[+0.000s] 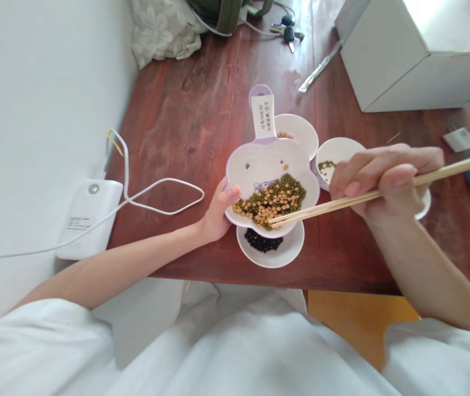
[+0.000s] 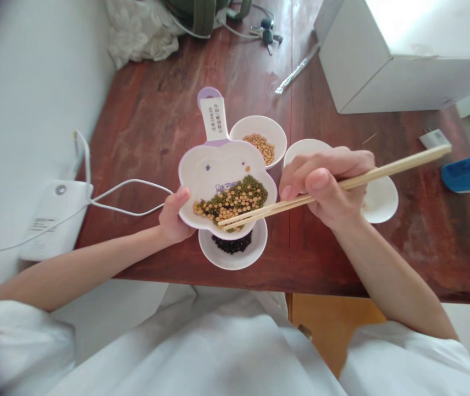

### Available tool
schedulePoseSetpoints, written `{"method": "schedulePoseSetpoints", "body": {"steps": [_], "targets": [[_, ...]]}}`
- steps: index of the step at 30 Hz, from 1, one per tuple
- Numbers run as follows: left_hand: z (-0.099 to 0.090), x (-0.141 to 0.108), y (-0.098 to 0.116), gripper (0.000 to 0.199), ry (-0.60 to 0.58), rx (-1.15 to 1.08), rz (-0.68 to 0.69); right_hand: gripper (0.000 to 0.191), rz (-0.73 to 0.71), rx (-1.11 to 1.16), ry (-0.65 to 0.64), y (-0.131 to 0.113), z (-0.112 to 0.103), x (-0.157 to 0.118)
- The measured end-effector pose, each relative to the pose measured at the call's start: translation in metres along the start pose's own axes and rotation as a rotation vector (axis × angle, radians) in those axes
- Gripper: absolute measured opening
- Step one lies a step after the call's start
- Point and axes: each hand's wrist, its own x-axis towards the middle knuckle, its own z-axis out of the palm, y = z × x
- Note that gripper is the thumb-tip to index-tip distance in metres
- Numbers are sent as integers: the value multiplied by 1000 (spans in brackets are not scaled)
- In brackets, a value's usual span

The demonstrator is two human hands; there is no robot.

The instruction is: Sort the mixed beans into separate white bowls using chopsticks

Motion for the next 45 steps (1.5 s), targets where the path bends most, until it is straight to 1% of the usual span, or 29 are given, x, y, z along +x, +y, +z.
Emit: {"method": "schedulePoseSetpoints", "body": {"steps": [2,4,8,11,14,17,20,28,34,39,43,45], "targets": [[1,0,1,58,23,15,-13,39,-40,-12,152,7,5,-18],[2,0,2,61,40,28,-32,34,-3,-53,222,13,7,-35],[5,-1,3,60,42,34,-35,34,135,-131,247,23,10,-58],[5,1,2,59,13,0,-16,35,176,-115,281,29,16,-65],[4,3,1,60,-1,-10,-12,43,223,-95,315,32,22,-69],[5,4,1,60,3,10,-13,44,276,-88,308,34,25,-72],[7,4,2,59,-4,13,-4,44,299,-69,297,35,25,-74],[4,3,1,53,-33,-26,-4,42,279,-36,288,38,22,-75],[0,2,-2,50,-36,-23,3,41,304,-28,281,35,23,-77],[3,3,0,55,4,-37,-12,38,293,-35,270,30,28,-81],[4,3,2,58,-12,-31,-7,39,300,-66,270,30,27,-81],[4,3,2,55,-16,-31,-4,39,296,-83,264,31,26,-79]]}}
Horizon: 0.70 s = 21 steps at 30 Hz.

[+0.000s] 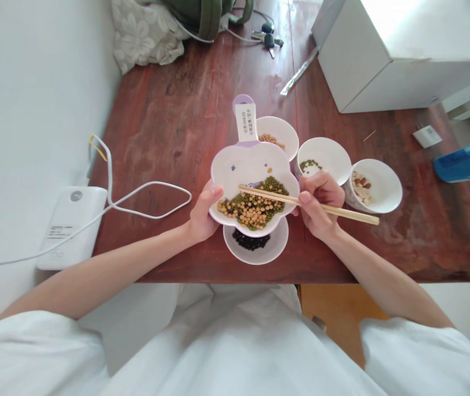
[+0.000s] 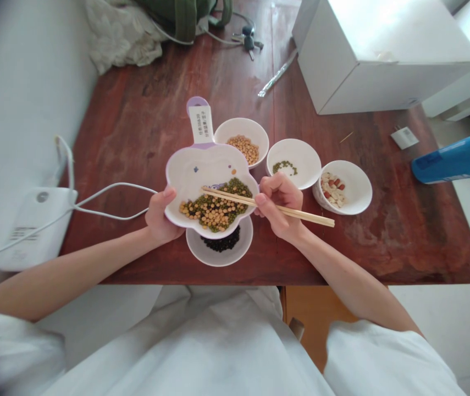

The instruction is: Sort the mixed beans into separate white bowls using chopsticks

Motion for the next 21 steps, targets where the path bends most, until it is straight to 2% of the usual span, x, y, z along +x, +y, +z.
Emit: {"method": "schedulePoseSetpoints", "body": {"steps": [3,9,21], "targets": [[1,-1,0,50,11,-3,4,37,-18,-20,-11,0,-1,1],[2,-1,1,58,32,18,-25,34,-44,-50,-25,0,-2,1],[5,-1,5,51,37,-35,-43,32,-68,-87,-33,3,-4,-3]]}}
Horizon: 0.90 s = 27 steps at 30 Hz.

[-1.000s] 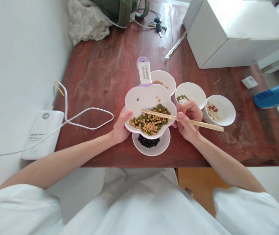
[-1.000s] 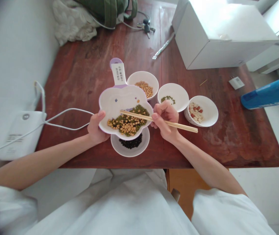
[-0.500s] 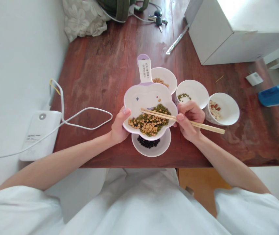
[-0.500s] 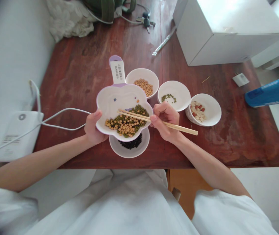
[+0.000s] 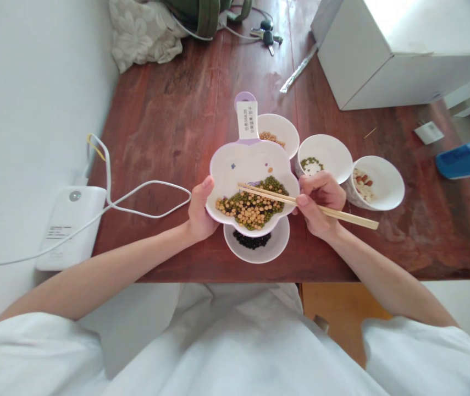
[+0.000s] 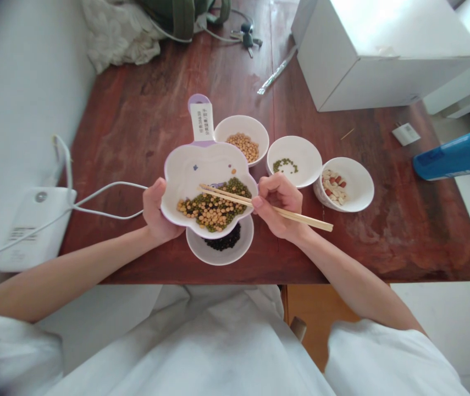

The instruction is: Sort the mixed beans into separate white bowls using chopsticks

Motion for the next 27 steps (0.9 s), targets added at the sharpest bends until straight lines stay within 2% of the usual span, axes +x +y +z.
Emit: {"method": "schedulePoseSetpoints", "body": {"steps": [8,14,17,24,27], "targets": [[-6,2,-4,59,-36,37,-41,26,-22,-87,49,-5,2,-1],[-5,0,3,46,-33,19,-27,19,-83,-129,35,-10,3,2],[-3,-2,8,42,-4,44,-75,19,-110,-134,21,-13,1,3],[-1,-3,11,65,54,47,-105,11,-175,-110,-22,-26,-1,2],[0,-3,10,61,52,28,-120,10,-228,-125,-56,-34,-2,6]]}}
